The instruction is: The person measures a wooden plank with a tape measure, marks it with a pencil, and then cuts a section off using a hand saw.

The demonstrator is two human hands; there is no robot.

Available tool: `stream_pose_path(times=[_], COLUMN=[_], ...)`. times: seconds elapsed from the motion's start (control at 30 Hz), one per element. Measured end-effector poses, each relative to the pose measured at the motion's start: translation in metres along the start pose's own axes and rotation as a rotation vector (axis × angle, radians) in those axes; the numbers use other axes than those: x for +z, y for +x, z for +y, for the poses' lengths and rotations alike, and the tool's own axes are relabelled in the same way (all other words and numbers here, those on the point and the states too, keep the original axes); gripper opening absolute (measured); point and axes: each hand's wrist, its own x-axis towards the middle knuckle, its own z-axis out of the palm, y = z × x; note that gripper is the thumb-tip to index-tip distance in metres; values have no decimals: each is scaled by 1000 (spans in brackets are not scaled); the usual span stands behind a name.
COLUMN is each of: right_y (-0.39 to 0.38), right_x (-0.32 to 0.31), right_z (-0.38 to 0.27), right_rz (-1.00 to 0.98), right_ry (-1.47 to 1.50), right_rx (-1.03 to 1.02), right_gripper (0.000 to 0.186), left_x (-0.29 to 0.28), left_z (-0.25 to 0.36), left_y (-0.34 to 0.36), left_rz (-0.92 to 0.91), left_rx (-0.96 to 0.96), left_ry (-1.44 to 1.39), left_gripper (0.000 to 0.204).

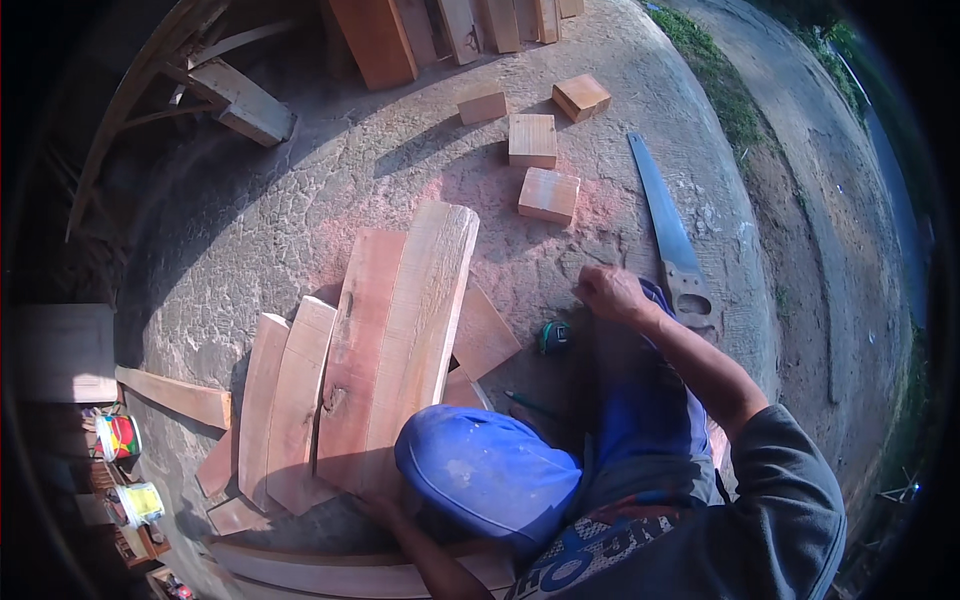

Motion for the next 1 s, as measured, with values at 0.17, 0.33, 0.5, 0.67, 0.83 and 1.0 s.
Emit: stream_pose_path(times=[0.17, 0.33, 0.5, 0.67, 0.83, 1.0], right_y=[-49, -60, -76, -63, 18, 133], right_x=[102, 149, 147, 142, 94, 52], right_z=[-105, -105, -104, -114, -128, -153], right_rz=[-991, -870, -764, -696, -210, -22], right_ry=[-399, -303, -292, -84, 238, 62], right_rx=[-319, -380, -337, -312, -354, -235], right_gripper=[27, 23, 21, 23, 36, 41], left_x=[3, 36, 95, 101, 113, 122], left_z=[99, 177, 165, 134, 132, 143], left_y=[-58, -104, -91, -80, -84, -91], left_rz=[240, 4, 282, 500, 301, 114], left_rx=[470, 476, 859, 1003, 850, 653], left_ry=[447, 318, 1016, 1211, 810, 132], left_gripper=[61, 61, 56, 59, 72, 74])
